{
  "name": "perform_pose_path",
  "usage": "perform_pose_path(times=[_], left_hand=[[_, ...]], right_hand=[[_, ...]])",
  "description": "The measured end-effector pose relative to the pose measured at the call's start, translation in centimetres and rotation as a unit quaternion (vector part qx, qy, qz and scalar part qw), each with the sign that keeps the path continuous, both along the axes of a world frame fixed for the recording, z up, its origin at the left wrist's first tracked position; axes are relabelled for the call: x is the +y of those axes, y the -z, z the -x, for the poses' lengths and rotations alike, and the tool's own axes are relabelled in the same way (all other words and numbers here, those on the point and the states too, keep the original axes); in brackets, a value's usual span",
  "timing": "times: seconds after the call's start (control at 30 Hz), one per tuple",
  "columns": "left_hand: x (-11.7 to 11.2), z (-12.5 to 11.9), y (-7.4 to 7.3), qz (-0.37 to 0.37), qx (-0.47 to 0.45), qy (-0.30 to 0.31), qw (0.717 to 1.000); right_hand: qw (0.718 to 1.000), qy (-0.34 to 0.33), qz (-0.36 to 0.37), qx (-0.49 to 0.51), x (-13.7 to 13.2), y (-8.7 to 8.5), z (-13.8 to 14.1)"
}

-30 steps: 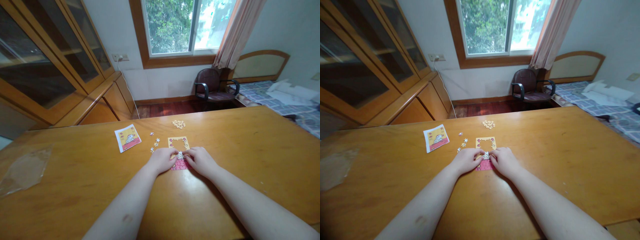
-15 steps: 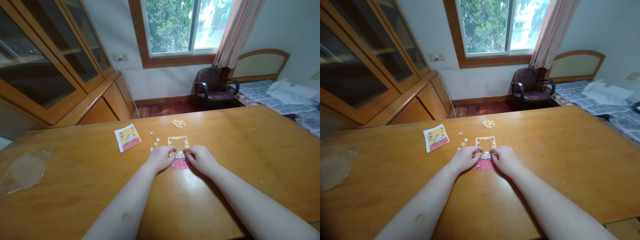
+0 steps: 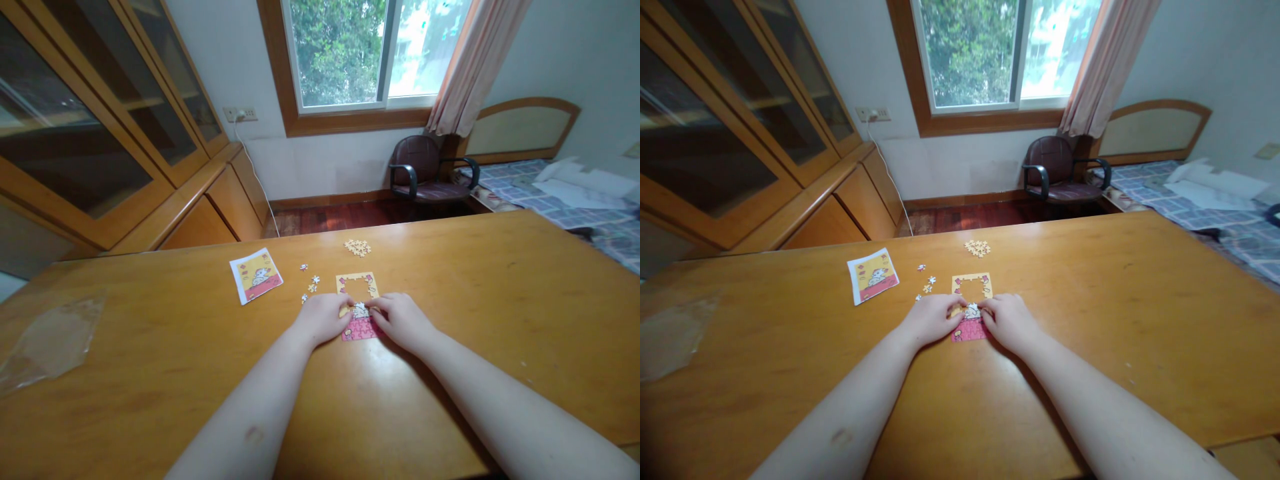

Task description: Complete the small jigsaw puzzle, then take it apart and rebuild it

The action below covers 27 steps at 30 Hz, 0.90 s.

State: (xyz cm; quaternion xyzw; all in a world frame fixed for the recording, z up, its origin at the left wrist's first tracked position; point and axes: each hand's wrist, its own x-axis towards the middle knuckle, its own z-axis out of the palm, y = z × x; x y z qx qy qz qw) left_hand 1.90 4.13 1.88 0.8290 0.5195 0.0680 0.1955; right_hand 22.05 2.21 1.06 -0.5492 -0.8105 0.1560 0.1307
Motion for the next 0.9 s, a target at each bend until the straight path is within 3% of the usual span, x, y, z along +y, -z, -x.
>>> perform_pose_path(times=[0.17,0.4,0.63,0.9], left_hand=[[0.0,0.0,-0.2,-0.001,0.001,-0.006,1.0],[0.6,0.8,0.3,-0.025,0.029,-0.114,0.993],[0.8,1.0,1.0,-0.02,0.047,-0.106,0.993],[0.6,0.8,0.2,-0.013,0.029,-0.117,0.993]], right_hand=[[1.0,0.001,0.001,0.01,0.0,0.1,-0.1],[0.995,0.094,-0.012,-0.015,0.4,0.0,-0.5],[0.996,0.078,0.002,-0.044,0.3,0.1,-0.4],[0.996,0.078,0.012,-0.045,0.3,-0.1,-0.3]])
